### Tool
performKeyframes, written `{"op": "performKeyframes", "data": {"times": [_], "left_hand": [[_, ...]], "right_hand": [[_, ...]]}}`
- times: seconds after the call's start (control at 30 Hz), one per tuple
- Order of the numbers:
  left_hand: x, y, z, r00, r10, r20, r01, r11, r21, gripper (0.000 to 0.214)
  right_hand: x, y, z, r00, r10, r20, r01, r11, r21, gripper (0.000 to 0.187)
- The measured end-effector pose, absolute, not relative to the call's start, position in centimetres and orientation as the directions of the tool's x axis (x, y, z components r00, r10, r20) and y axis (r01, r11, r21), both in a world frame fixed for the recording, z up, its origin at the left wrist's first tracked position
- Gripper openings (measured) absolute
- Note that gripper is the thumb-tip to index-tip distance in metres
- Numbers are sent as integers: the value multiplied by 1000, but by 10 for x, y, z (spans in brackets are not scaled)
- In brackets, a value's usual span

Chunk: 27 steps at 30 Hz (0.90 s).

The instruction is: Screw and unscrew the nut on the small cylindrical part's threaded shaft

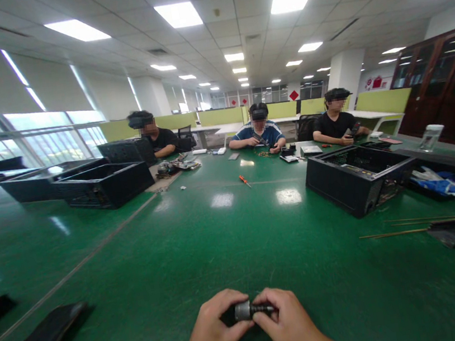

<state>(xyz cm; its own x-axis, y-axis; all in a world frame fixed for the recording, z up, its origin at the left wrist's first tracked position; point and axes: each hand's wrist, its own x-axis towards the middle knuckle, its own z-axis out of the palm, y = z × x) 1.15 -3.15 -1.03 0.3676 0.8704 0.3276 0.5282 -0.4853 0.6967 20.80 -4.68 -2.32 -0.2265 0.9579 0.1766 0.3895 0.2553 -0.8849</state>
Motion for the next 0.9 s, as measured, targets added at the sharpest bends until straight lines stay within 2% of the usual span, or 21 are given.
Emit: {"op": "performKeyframes", "data": {"times": [0.9], "left_hand": [[9, -31, -6, 344, 862, 373, 515, -505, 692, 28]], "right_hand": [[209, -47, -25, -216, 968, 129, 335, 197, -921, 11]]}}
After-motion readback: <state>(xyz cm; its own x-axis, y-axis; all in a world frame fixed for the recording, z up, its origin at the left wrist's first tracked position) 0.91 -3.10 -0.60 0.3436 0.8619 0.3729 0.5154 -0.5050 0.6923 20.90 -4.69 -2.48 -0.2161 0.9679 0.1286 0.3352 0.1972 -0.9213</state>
